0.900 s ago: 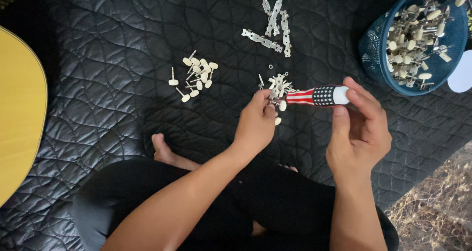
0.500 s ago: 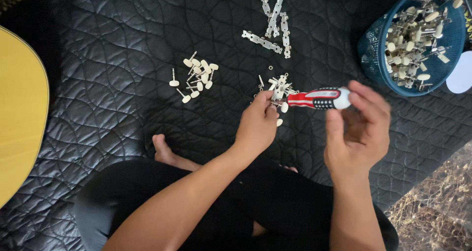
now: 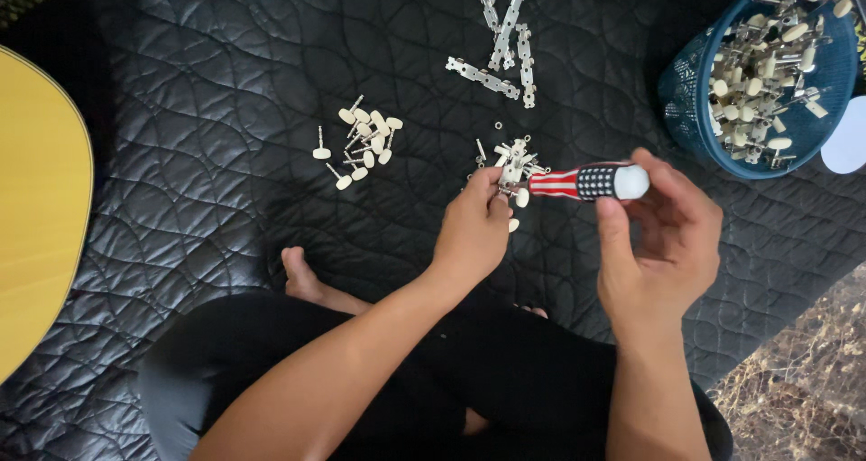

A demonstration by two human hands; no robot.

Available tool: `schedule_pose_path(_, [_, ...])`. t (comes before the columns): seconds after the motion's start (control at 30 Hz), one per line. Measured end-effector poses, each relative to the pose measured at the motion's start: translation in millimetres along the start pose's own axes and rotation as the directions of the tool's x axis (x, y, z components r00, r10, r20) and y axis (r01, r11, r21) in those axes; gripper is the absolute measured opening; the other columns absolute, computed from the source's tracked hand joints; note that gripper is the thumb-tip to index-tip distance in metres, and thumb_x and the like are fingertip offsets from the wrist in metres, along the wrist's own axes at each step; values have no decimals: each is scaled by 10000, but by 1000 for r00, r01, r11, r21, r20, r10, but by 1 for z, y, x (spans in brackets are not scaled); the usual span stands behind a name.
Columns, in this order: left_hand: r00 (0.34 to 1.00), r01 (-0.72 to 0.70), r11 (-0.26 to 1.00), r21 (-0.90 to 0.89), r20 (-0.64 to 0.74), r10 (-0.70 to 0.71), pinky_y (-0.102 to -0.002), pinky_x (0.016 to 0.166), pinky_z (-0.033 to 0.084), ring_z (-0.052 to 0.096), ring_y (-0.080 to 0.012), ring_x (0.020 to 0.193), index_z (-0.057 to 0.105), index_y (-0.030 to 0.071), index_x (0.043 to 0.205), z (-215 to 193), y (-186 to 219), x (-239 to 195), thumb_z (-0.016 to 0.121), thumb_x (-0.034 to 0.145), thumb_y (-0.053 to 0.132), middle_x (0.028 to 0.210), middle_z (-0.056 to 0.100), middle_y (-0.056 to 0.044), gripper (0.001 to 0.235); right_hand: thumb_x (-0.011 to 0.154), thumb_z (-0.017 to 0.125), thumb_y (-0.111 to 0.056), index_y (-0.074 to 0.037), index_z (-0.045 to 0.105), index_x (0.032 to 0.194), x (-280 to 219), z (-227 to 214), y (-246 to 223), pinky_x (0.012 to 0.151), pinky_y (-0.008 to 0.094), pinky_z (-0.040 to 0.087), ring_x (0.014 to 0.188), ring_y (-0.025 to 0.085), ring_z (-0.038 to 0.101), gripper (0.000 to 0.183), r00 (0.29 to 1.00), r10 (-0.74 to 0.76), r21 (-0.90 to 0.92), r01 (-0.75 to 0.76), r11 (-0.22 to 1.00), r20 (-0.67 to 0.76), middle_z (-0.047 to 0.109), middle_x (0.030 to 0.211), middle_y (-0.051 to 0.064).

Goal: The person sits on a black mat and assembles small metal frames with white plastic knobs using a screwdriver. They pick up parts from the floor, align them, and tighten screws to secure the components together.

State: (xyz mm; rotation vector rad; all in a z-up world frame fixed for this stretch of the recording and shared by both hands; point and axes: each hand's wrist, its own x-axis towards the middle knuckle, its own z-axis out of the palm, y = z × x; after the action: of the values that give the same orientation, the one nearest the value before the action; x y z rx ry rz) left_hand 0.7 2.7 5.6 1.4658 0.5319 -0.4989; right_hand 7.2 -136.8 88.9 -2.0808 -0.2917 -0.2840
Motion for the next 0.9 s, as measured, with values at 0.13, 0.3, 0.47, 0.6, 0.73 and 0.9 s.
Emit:
schedule_pose_path(0.13, [999,35,999,8,34,-36,-364,852,549,720,-203,1039,551,122,1328,1,0,-1,411,985,146,1208,724,-38,371,1053,553,52,0,443,1354,3,-2,4,1116,420,554,1337,347,540,325,997,-50,53,47,997,64,460,1448,278])
schedule_pose_path(0.3, [1000,-15,1000,7,-15,15,-365,899,533,730,-228,1015,555,89,1327,4,-13,7,433,970,130,1232,715,-89,379,1010,700,64,60,514,1218,6,-4,0,862,349,575,1184,364,635,280,994,-95,-142,103,984,59,564,1260,306])
schedule_pose_path(0.47, [998,-49,987,152,-24,53,-462,924,522,681,-364,1104,599,114,1270,-1,-23,17,456,946,135,1180,738,-132,355,990,676,14,63,525,1201,9,4,5,900,353,569,1194,369,625,264,995,-3,-111,14,994,99,562,1282,279])
schedule_pose_path(0.6, [999,-33,953,302,3,34,-544,942,538,670,-419,1111,623,159,1242,-1,-38,28,475,957,149,1142,735,-163,322,969,744,14,83,570,1093,12,8,14,819,363,578,1078,398,671,224,991,6,-126,11,992,136,616,1166,248])
schedule_pose_path(0.73, [1000,-26,955,296,2,26,-522,937,548,673,-401,1121,635,155,1223,0,-49,37,479,954,141,1136,742,-140,312,972,715,16,80,573,1097,12,10,15,821,372,575,1094,390,667,200,987,29,-114,-11,993,157,621,1168,253])
schedule_pose_path(0.9, [1000,16,958,286,8,-19,-532,956,538,650,-419,1152,653,152,1213,-5,-40,31,464,948,140,1160,734,-149,326,957,720,19,70,607,1082,12,8,16,819,361,582,1075,388,672,175,985,53,-154,-27,988,167,638,1146,232])
